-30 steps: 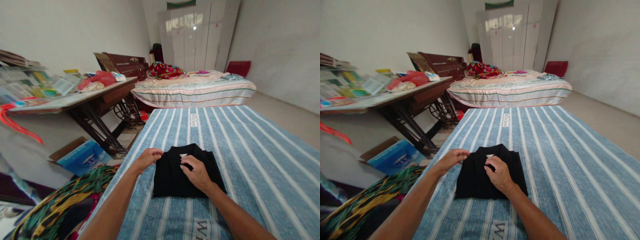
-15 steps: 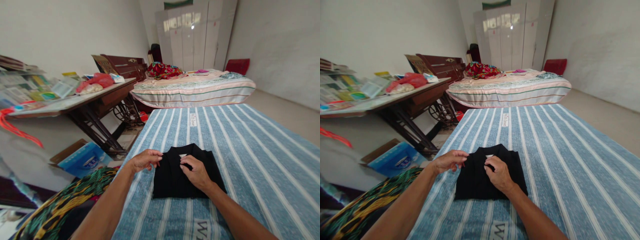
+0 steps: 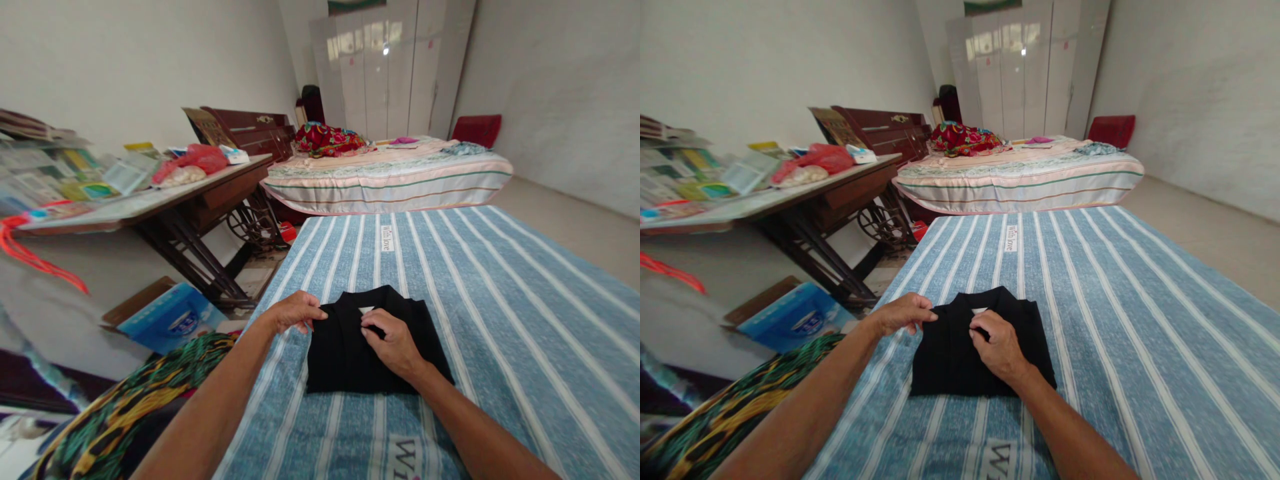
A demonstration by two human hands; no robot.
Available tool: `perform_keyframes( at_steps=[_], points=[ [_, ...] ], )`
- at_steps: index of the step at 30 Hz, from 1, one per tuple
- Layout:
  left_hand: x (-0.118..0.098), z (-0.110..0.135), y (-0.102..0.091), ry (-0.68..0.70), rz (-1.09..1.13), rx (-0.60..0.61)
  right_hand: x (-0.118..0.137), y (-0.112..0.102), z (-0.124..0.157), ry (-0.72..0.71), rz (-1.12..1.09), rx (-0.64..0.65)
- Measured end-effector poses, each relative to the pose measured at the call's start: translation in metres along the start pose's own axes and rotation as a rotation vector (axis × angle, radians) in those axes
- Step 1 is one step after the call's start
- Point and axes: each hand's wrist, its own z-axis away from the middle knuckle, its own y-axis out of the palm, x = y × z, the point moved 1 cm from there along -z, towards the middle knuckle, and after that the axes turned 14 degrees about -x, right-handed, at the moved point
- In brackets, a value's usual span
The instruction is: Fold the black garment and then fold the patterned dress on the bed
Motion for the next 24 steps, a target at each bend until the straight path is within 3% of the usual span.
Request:
perform_keyframes(
  at_steps=[6,17,24],
  points=[
    [-0.005,0.000,0.001,0.025,0.006,-0.066,-0.001,0.000,0.001,-0.001,0.004,0.004],
    [0.010,-0.004,0.006,0.034,0.214,-0.076,0.001,0.000,-0.001,-0.014,0.006,0.009],
    [0.012,-0.005,0.011,0.053,0.198,-0.155,0.000,0.000,-0.001,0.002,0.029,-0.006]
  ],
)
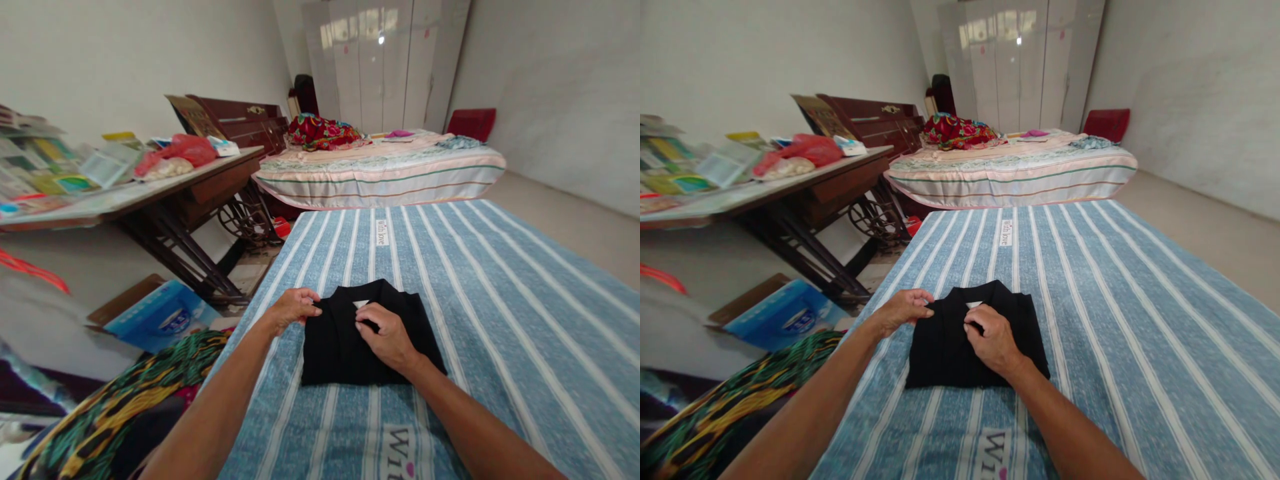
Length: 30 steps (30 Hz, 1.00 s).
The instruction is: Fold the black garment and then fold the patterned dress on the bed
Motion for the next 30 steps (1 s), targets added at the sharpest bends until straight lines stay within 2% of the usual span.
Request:
perform_keyframes(
  at_steps=[6,13,16,19,21,23,24,26,28,30],
  points=[
    [0.002,0.001,0.004,0.053,-0.098,-0.035,0.003,0.000,-0.005,-0.004,-0.006,-0.030],
    [0.002,0.004,0.004,0.023,-0.088,-0.095,0.011,-0.001,-0.009,-0.044,-0.031,-0.074],
    [0.003,0.004,0.003,0.006,-0.050,-0.105,0.023,-0.013,-0.020,-0.061,-0.046,-0.111],
    [0.005,0.003,0.003,-0.010,0.006,-0.109,0.024,-0.039,-0.037,-0.053,-0.002,-0.215],
    [0.006,0.004,0.004,-0.010,0.037,-0.121,0.014,-0.062,-0.047,0.039,0.112,-0.300],
    [0.007,0.004,0.005,-0.006,0.053,-0.134,-0.005,-0.084,-0.053,0.241,0.316,-0.357],
    [0.007,0.004,0.005,-0.002,0.058,-0.136,-0.016,-0.094,-0.054,0.351,0.415,-0.319],
    [0.009,0.004,0.006,0.006,0.066,-0.135,-0.037,-0.105,-0.053,0.554,0.487,-0.165],
    [0.011,0.004,0.007,0.011,0.069,-0.142,-0.052,-0.108,-0.048,0.653,0.447,-0.043],
    [0.013,0.004,0.008,0.015,0.071,-0.153,-0.061,-0.105,-0.043,0.698,0.380,0.020]
  ],
)
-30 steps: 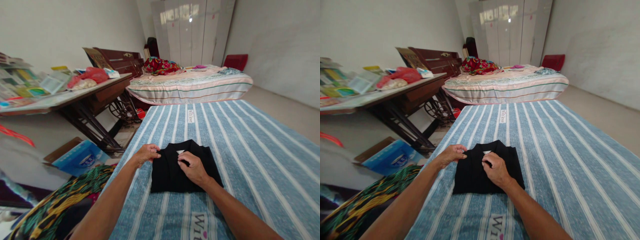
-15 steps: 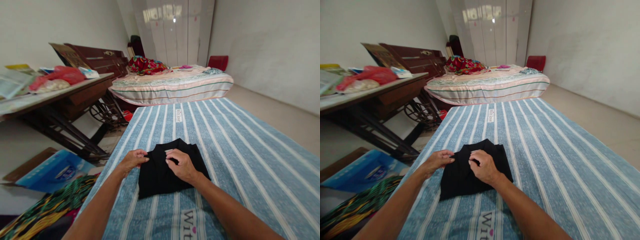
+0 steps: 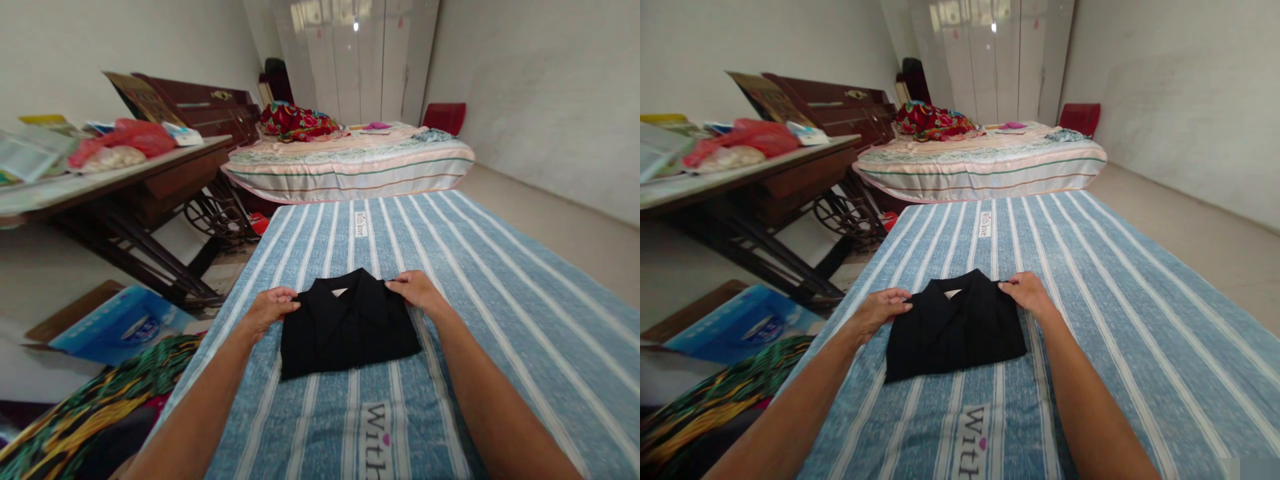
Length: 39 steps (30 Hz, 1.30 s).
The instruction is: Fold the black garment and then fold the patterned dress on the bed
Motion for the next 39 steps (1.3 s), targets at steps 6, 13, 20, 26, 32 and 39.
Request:
perform_keyframes(
  at_steps=[6,13,20,26,32,39],
  points=[
    [0.007,-0.001,0.000,0.008,0.001,-0.009,-0.005,0.015,0.004,0.070,-0.081,0.038],
    [0.010,0.000,-0.001,-0.002,0.024,0.003,-0.011,0.015,0.006,0.072,-0.086,0.039],
    [0.004,0.004,-0.004,-0.013,0.082,0.049,-0.021,0.016,0.005,0.103,-0.093,0.063],
    [0.002,0.004,-0.004,0.014,0.082,0.049,-0.009,0.011,0.010,0.100,-0.090,0.053],
    [0.004,0.005,0.003,0.053,0.045,0.009,-0.010,0.014,0.007,0.090,-0.056,0.039],
    [0.003,0.006,0.001,0.158,-0.119,-0.196,-0.011,0.014,0.004,0.090,-0.044,0.040]
  ],
)
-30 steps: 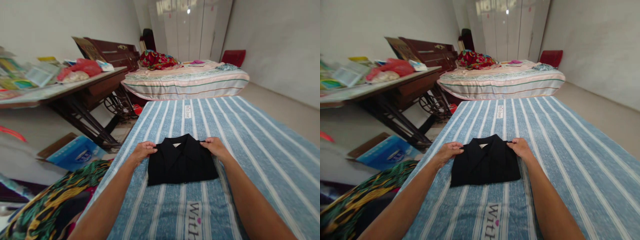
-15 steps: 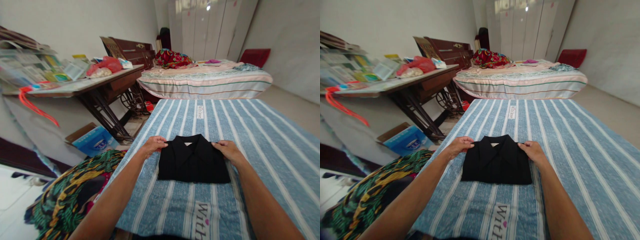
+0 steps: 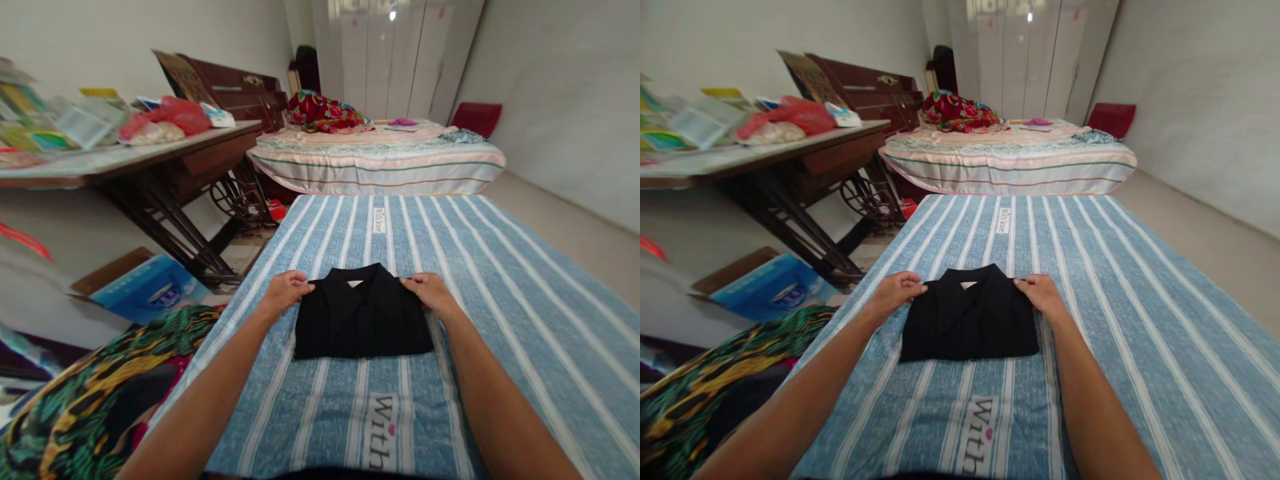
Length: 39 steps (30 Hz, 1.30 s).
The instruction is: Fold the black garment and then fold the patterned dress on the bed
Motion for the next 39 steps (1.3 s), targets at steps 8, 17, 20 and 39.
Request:
perform_keyframes(
  at_steps=[8,17,20,39],
  points=[
    [-0.001,0.020,-0.003,0.047,-0.258,-0.079,0.005,-0.001,0.002,0.043,0.001,-0.005],
    [0.000,0.022,0.005,-0.115,-0.332,-0.065,0.004,0.003,0.001,0.031,0.101,0.003],
    [0.002,0.017,0.008,-0.184,-0.305,-0.073,0.005,0.004,0.002,0.035,0.149,0.004],
    [-0.007,0.032,-0.014,-0.339,-0.053,0.156,0.004,-0.028,0.020,0.120,0.231,0.403]
  ],
)
